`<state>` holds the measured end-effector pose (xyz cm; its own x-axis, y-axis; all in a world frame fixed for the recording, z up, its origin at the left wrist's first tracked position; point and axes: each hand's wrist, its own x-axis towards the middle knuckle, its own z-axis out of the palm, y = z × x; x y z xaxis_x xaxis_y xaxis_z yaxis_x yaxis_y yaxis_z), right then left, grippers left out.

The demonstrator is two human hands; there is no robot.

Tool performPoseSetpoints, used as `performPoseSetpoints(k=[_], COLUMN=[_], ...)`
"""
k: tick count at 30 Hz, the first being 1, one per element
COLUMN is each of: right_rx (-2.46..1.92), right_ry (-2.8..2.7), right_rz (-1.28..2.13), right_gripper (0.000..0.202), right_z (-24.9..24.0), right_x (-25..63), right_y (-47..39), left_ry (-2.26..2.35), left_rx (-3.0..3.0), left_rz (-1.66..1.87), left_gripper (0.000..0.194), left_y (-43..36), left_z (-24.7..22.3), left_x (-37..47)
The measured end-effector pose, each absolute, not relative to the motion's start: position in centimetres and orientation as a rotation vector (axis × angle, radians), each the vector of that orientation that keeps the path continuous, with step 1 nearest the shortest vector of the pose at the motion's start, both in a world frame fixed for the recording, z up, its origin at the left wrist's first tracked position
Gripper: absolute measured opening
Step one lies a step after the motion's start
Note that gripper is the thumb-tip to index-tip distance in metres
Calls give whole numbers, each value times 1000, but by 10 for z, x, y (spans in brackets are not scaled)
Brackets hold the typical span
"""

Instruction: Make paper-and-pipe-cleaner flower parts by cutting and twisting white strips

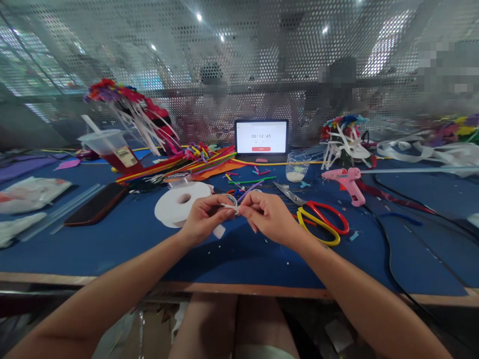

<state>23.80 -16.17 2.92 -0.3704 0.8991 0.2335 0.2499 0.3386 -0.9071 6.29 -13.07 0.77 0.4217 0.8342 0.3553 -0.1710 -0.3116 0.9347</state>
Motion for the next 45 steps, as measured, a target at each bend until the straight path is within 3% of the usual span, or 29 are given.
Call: performPoseSetpoints(k=[9,16,22,28,31,33,37,42,43,45], right_rx=[-841,-810,-913,-929,-1002,-1114,-1341,-1428,-1442,-1464], right_ry=[-1533,-1575,-1740,-1883,-1929,-1980,-2137,-2226,-2240,-2252], right_rz=[1467,1725,1835,1672,1553,1346,677,242,208,156], right_gripper=[28,28,27,25,20,15,9,17,18,17], right_z=[28,33,36,39,35,33,33,32,30,28], right_x=[231,236,238,237,235,234,234,235,235,234], right_y=[-163,-164,-165,-166,-165,-165,-166,-166,-166,-165], left_ry=[540,365,224,249,189,231,643,469,452,491], left_rx=[1728,1920,2317,2732,2965,3004,2509,1995,2008,2113], left_rz=[1138,1300,1507,1684,1500,1503,2025,1394,1329,1332], left_gripper=[15,5,12,20,29,36,40,62,57,29], left_y=[-129,-124,-126,-122,-119,-115,-103,-100,-102,-108], left_z=[9,10,19,24,30,32,25,14,14,17], left_x=[62,57,54,39,25,20,26,45,46,47])
